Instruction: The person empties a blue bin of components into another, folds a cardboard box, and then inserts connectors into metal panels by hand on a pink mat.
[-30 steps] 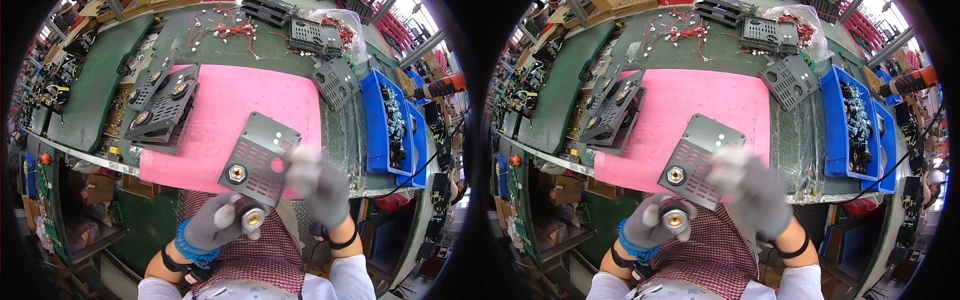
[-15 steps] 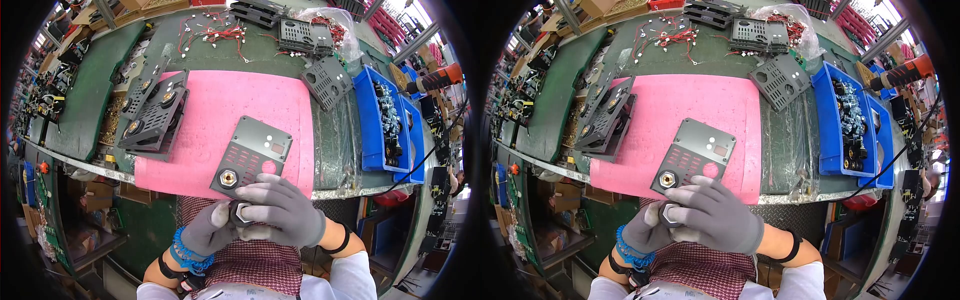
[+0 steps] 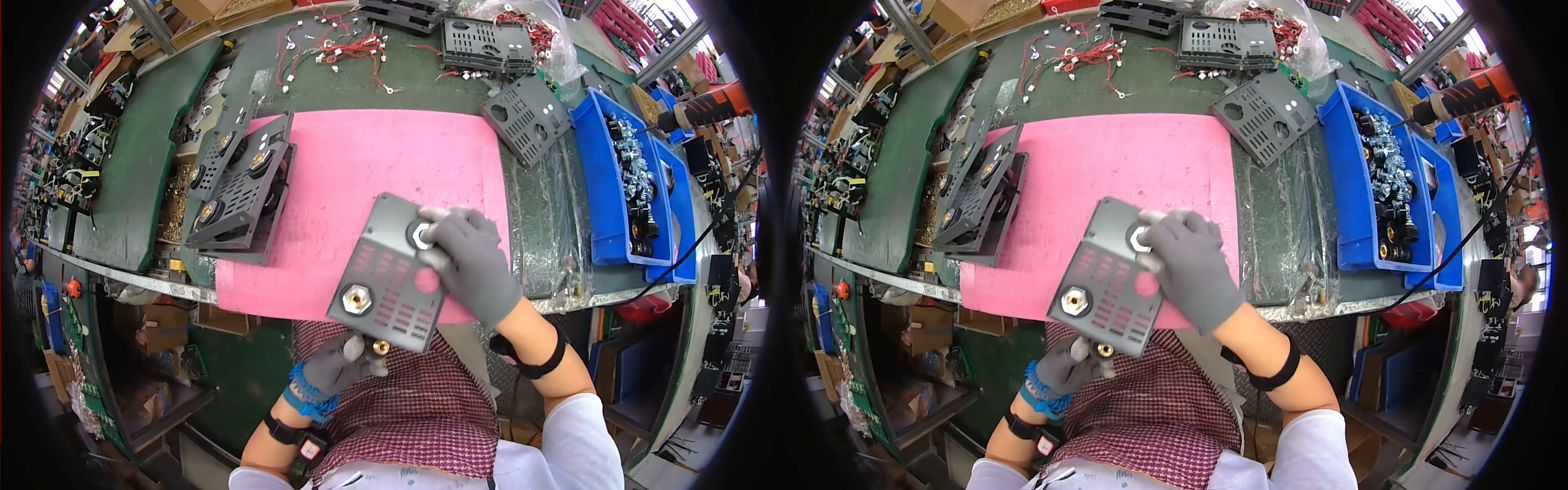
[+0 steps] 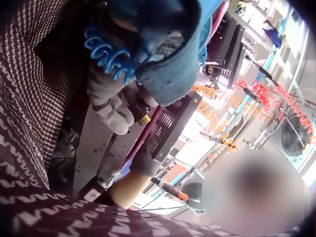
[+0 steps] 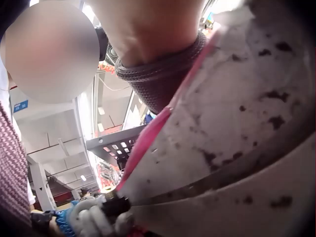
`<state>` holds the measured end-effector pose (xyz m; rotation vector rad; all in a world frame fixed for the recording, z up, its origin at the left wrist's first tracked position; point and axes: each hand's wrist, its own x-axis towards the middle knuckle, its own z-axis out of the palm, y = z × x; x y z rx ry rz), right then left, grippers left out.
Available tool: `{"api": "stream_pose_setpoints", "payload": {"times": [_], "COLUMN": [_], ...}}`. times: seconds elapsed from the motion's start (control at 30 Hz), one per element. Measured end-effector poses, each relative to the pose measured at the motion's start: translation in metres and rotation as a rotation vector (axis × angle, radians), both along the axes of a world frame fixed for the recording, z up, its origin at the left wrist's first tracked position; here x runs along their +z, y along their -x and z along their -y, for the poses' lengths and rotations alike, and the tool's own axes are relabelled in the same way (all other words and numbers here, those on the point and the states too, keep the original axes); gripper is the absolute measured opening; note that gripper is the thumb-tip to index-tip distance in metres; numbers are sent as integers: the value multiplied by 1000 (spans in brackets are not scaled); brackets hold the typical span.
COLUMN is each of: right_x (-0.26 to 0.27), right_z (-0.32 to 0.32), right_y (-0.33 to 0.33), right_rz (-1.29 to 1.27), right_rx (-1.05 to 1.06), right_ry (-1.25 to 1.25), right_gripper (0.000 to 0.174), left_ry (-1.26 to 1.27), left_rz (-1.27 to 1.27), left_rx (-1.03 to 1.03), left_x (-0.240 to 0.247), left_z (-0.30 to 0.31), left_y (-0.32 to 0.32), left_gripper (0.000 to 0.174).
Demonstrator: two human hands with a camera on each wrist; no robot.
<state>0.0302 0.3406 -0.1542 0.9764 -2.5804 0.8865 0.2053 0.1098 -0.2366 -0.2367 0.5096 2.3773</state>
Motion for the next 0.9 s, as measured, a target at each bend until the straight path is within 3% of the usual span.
{"api": "stream_pose_setpoints", "payload": {"times": [0.03, 0.1, 0.2, 0.3, 0.4, 0.53, 0.6, 0.7, 0.73, 0.77, 0.83, 0.87, 0.9], "right_x": [4, 16, 21, 21, 19, 14, 13, 17, 18, 21, 29, 36, 42], "right_z": [2, 6, 11, 13, 10, 12, 13, 11, 10, 9, 4, 1, -3], "right_y": [-12, -37, -62, -70, -72, -70, -69, -67, -66, -64, -59, -56, -53], "right_rz": [7, 150, 124, 112, 165, 168, 88, 90, 93, 148, 202, 486, 770], "right_rx": [2, 41, -11, -70, -44, -78, -91, -57, -56, -16, 25, 78, 129], "right_ry": [1, -55, -23, -40, -32, -1, -29, -40, -39, -4, 33, 129, 226], "right_gripper": [25, 24, 24, 23, 23, 24, 24, 23, 23, 23, 22, 22, 23], "left_ry": [1, 513, 334, 765, 814, 819, 1129, 1255, 1196, 1196, 584, 161, 161], "left_rz": [7, -282, -97, -540, -442, -502, -783, -887, -877, -875, -297, -20, -19], "left_rx": [2, 107, 172, 10, 18, -19, 16, -111, -123, -125, 66, 183, 181], "left_x": [8, 27, 32, 34, 49, 50, 50, 43, 48, 51, 54, 50, 47], "left_z": [-5, -25, -39, -36, -41, -39, -47, -39, -36, -37, -43, -44, -43], "left_y": [5, 23, 33, 32, 31, 31, 29, 26, 29, 29, 31, 31, 30], "left_gripper": [46, 52, 54, 53, 54, 62, 73, 79, 69, 69, 56, 50, 50]}}
